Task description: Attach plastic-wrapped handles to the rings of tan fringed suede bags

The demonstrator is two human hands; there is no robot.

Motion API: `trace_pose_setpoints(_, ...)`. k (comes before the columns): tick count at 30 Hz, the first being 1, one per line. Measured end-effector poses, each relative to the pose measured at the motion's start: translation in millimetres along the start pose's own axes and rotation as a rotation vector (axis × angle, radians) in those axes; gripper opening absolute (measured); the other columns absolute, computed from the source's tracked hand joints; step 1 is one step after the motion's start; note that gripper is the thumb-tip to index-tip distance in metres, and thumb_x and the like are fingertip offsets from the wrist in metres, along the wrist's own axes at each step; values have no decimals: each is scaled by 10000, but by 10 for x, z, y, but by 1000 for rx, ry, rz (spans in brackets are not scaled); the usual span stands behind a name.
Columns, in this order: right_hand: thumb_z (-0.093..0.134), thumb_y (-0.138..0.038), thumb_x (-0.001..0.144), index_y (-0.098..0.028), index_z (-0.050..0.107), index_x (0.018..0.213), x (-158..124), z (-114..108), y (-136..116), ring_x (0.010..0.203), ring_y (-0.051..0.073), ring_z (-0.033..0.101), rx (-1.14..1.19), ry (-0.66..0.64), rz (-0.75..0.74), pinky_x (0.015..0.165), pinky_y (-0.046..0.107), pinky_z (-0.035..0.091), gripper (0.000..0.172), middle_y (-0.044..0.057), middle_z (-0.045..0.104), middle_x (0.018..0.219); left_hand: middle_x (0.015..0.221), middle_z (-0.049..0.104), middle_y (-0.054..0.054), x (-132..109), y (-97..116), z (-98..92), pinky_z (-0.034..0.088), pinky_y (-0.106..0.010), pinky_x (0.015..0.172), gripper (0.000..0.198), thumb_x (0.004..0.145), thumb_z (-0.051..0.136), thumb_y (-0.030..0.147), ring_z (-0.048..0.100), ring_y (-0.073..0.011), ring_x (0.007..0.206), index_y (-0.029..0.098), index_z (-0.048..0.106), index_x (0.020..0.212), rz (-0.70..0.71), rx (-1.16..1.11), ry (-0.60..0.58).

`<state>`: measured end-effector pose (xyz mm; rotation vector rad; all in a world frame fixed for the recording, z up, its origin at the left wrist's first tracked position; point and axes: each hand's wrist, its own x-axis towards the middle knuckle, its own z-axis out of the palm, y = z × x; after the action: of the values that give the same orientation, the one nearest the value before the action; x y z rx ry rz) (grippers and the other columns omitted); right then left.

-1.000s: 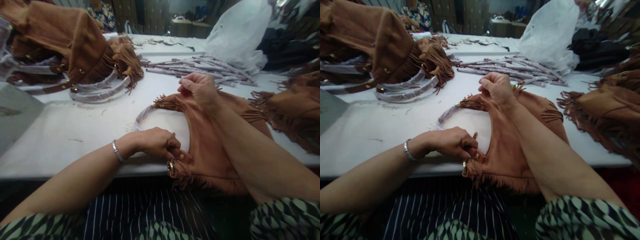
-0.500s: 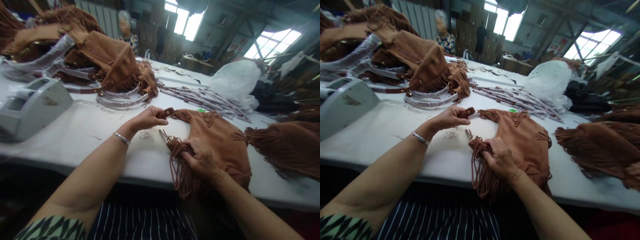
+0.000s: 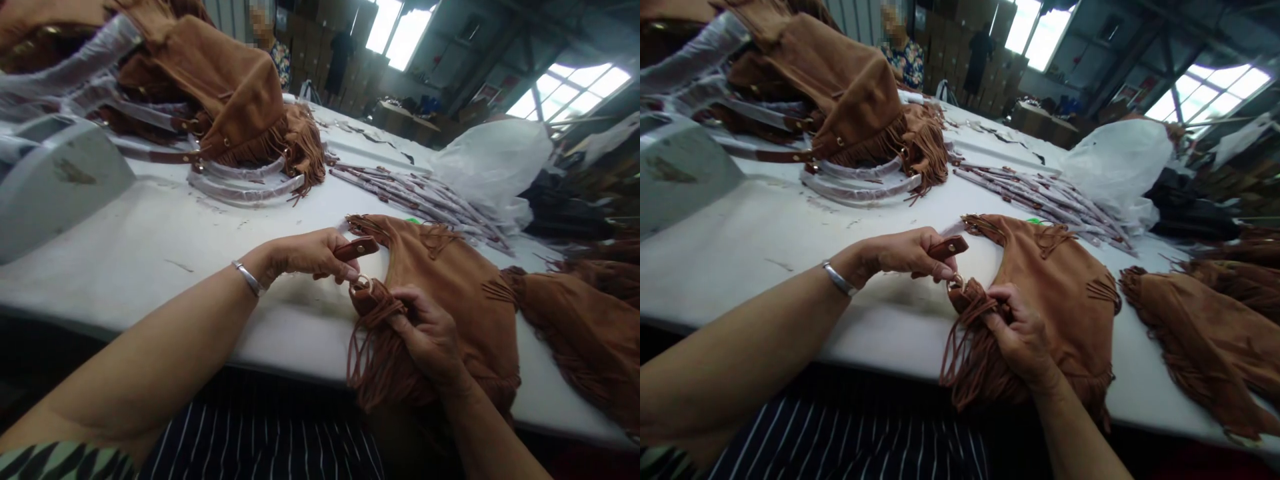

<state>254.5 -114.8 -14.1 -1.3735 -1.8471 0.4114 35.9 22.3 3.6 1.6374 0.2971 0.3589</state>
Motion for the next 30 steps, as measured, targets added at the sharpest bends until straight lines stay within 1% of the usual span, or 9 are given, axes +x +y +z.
trace_pose_setpoints(8, 684, -294, 757, -230, 610, 1021, 40, 11, -15, 794, 123, 613, 453, 18, 418, 714, 217, 500, 281, 18, 654, 920, 566, 536, -5, -15, -41, -19, 283, -140, 362, 209, 724, 681, 240, 401, -27, 400, 52, 607, 777, 42, -73, 14)
trace_pose_setpoints(16, 680, -268, 722, -192, 667, 1038, 169, -105, -147, 923, 200, 628, 389, -41, 456, 849, 339, 500, 325, 67, 665, 1027, 567, 546, -20, -24, -78, -55, 292, -152, 363, 178, 730, 664, 220, 408, -35, 398, 50, 619, 756, 50, -84, 10)
trace_pose_setpoints(19, 617, -283, 756, -198, 665, 1025, 243, -152, -323, 983, 205, 603, 245, 40, 349, 885, 345, 469, 286, 61, 653, 1052, 559, 527, -11, -27, -87, -62, 291, -159, 363, 173, 735, 658, 218, 402, -38, 398, 52, 616, 763, 52, -76, 32)
trace_pose_setpoints(21, 614, -354, 762, -198, 620, 1103, 300, -102, -471, 1060, 222, 560, 29, 52, 236, 915, 361, 438, 375, 68, 610, 1142, 552, 514, -3, -27, -90, -60, 291, -163, 360, 170, 734, 658, 217, 401, -39, 395, 56, 608, 753, 49, -79, 44)
trace_pose_setpoints(23, 656, -427, 719, -189, 567, 1164, 350, 23, -585, 1050, 253, 551, -263, -10, 167, 891, 393, 429, 512, 87, 597, 1145, 549, 507, 2, -24, -93, -54, 292, -165, 359, 177, 735, 659, 226, 400, -38, 394, 61, 596, 732, 59, -94, 53)
trace_pose_setpoints(24, 668, -430, 705, -182, 567, 1139, 370, 102, -614, 1000, 259, 565, -403, -54, 159, 856, 399, 431, 510, 92, 614, 1093, 548, 506, 4, -21, -95, -51, 292, -166, 358, 182, 733, 661, 230, 399, -39, 394, 63, 590, 722, 67, -102, 57)
trace_pose_setpoints(26, 647, -389, 725, -167, 581, 1006, 399, 249, -611, 874, 241, 587, -579, -132, 178, 780, 374, 432, 364, 82, 640, 943, 546, 504, 4, -18, -100, -46, 287, -168, 356, 191, 729, 663, 233, 394, -38, 392, 64, 578, 701, 76, -109, 76)
trace_pose_setpoints(28, 594, -342, 773, -168, 558, 889, 420, 332, -550, 796, 200, 589, -572, -161, 212, 732, 326, 425, 213, 57, 640, 867, 551, 508, 1, -17, -103, -45, 281, -170, 357, 196, 732, 660, 238, 389, -36, 389, 64, 575, 700, 85, -114, 111)
trace_pose_setpoints(30, 572, -342, 794, -171, 536, 876, 434, 334, -476, 779, 171, 589, -470, -144, 238, 706, 288, 421, 193, 39, 639, 870, 582, 532, -10, -17, -102, -47, 285, -169, 370, 203, 747, 651, 256, 401, -37, 405, 61, 594, 761, 111, -136, 128)
